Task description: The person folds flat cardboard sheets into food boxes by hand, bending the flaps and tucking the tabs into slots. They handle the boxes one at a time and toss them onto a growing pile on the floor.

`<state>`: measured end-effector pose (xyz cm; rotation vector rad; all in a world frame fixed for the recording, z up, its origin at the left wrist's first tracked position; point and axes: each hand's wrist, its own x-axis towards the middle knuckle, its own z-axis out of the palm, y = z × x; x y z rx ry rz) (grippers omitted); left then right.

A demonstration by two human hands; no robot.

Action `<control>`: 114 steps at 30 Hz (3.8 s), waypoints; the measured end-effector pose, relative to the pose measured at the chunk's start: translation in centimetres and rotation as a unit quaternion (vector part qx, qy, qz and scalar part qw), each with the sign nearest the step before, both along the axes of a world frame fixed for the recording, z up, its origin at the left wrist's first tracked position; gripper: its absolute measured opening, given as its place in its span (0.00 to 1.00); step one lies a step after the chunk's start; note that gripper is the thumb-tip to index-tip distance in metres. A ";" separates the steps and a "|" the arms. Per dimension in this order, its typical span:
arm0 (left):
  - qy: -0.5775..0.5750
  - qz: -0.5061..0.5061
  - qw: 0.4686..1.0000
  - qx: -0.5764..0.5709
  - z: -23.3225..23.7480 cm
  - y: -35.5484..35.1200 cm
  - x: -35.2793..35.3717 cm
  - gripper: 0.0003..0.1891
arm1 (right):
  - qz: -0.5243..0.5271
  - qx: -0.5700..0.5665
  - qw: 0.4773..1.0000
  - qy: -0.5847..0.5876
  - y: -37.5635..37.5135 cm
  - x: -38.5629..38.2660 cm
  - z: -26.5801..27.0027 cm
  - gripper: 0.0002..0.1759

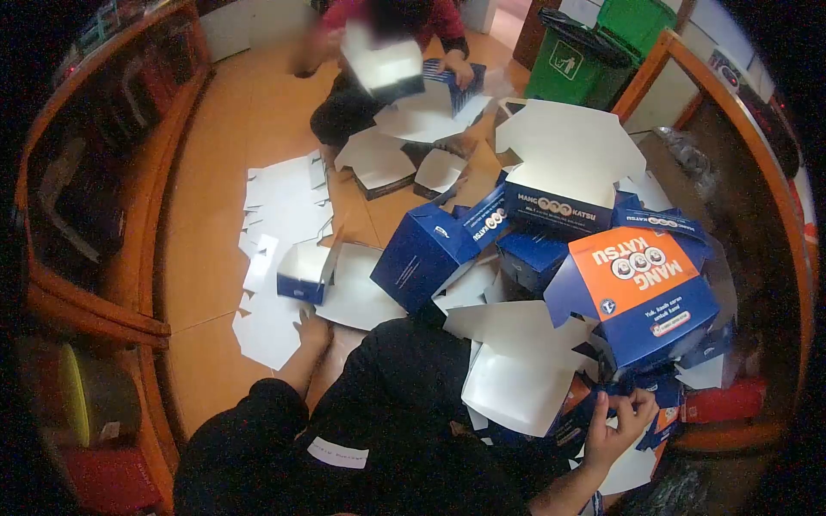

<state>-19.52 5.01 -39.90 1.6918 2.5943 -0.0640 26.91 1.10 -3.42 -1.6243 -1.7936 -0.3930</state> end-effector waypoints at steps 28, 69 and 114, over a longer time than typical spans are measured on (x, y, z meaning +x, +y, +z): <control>-0.272 -0.018 0.961 0.047 25.2 4.2 -9.4 0.24 | 0.076 0.159 0.982 0.064 -6.2 5.3 1.6 0.10; -0.633 -0.372 0.544 -0.406 43.1 -4.1 14.3 0.17 | 0.574 0.061 0.769 0.277 -5.6 -7.7 8.4 0.22; -0.786 -0.371 0.459 0.183 41.2 -9.0 18.5 0.27 | 0.387 0.157 0.904 0.093 -4.8 -12.0 6.8 0.25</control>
